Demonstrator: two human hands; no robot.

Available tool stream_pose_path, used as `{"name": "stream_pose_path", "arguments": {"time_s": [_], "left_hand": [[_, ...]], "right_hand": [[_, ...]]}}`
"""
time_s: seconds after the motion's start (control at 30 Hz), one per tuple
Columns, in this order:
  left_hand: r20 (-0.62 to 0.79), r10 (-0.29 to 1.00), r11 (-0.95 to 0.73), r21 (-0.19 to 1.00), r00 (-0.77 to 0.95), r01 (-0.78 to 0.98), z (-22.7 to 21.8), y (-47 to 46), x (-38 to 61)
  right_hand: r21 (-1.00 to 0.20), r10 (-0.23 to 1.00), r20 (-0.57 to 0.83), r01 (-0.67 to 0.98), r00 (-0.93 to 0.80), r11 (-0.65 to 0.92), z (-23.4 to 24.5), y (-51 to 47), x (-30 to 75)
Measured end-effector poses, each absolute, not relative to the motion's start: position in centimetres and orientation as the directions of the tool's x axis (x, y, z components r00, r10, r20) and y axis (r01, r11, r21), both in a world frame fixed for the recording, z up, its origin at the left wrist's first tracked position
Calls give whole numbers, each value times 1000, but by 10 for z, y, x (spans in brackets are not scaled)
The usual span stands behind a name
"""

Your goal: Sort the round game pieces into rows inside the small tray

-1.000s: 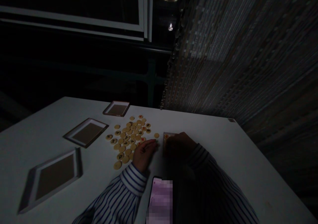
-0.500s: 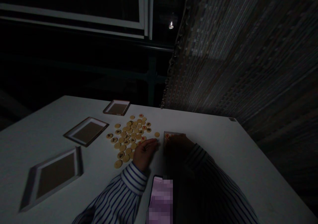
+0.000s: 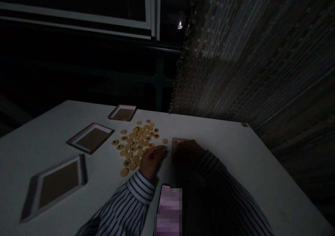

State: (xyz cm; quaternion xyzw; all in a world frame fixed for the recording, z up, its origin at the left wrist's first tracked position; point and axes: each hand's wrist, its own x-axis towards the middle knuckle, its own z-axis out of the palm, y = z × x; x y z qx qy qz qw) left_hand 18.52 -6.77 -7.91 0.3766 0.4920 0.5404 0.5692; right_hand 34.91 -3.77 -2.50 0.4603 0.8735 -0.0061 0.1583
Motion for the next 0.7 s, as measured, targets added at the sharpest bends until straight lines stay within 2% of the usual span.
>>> {"name": "stream_pose_path", "arguments": {"time_s": [0.13,0.33,0.5,0.7], "left_hand": [[-174,982,154,960,-68,-233,-77,-68,185],[-167,983,141,954,-81,-263,-75,-69,186],[-172,982,146,957,-84,-249,-76,-69,186],[-172,982,146,957,-84,-250,-74,-70,187]], "right_hand": [[108,776,-286,786,-562,609,-27,-36,349],[133,788,-262,788,-557,601,-31,-38,349],[92,757,-279,768,-591,634,-28,-39,350],[119,770,-287,776,-570,619,-28,-38,350]]}}
